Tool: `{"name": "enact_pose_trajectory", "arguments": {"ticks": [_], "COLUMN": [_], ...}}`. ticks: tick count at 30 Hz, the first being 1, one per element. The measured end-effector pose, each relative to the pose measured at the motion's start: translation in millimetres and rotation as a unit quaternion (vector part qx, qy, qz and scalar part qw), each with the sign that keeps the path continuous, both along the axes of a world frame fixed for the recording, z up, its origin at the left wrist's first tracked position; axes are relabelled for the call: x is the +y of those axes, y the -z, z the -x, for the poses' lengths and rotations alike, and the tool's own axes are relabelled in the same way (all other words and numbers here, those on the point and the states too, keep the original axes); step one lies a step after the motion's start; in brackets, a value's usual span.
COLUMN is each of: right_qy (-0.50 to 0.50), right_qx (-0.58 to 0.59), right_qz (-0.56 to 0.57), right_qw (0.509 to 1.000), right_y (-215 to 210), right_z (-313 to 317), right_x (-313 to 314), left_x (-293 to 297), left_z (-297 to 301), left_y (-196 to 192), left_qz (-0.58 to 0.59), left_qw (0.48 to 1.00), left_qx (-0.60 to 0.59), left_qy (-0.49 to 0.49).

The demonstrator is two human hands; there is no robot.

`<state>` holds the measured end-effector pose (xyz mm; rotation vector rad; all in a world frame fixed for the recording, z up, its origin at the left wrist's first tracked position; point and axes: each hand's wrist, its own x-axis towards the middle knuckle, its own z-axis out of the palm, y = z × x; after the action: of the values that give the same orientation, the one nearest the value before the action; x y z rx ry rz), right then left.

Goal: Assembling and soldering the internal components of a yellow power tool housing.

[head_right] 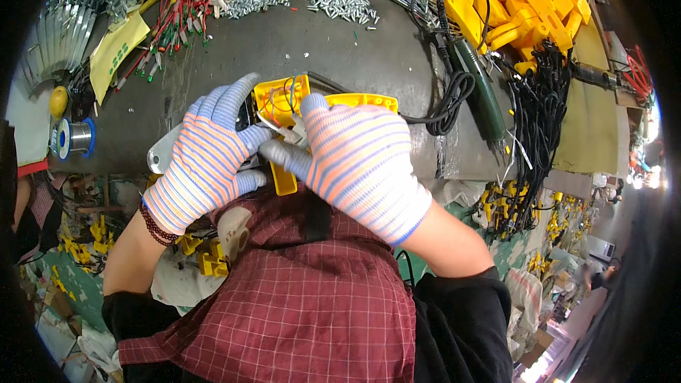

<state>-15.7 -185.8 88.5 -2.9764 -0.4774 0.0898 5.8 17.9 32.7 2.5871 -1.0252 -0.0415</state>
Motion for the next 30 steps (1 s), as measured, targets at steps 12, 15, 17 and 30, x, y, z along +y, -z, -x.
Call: {"name": "enact_pose_trajectory", "arguments": {"ticks": [12, 15, 17, 30], "right_qy": [-0.01, 0.038, -0.026, -0.013], "right_qx": [0.072, 0.131, 0.111, 0.42], "right_qz": [-0.166, -0.128, -0.141, -0.224], "right_qw": [0.983, 0.982, 0.983, 0.879], "right_y": [-2, -10, -12, -6], "right_z": [-7, -15, -20, -71], "right_x": [-1, 3, -2, -25], "left_x": [3, 4, 3, 2], "left_z": [-2, -1, -1, 0], "left_y": [6, 10, 6, 3], "left_qz": [-0.003, -0.003, -0.005, 0.012], "left_qw": [1.0, 1.0, 1.0, 1.0], "left_qx": [0.008, -0.015, -0.003, 0.011], "left_qy": [0.025, 0.02, 0.014, 0.013]}}
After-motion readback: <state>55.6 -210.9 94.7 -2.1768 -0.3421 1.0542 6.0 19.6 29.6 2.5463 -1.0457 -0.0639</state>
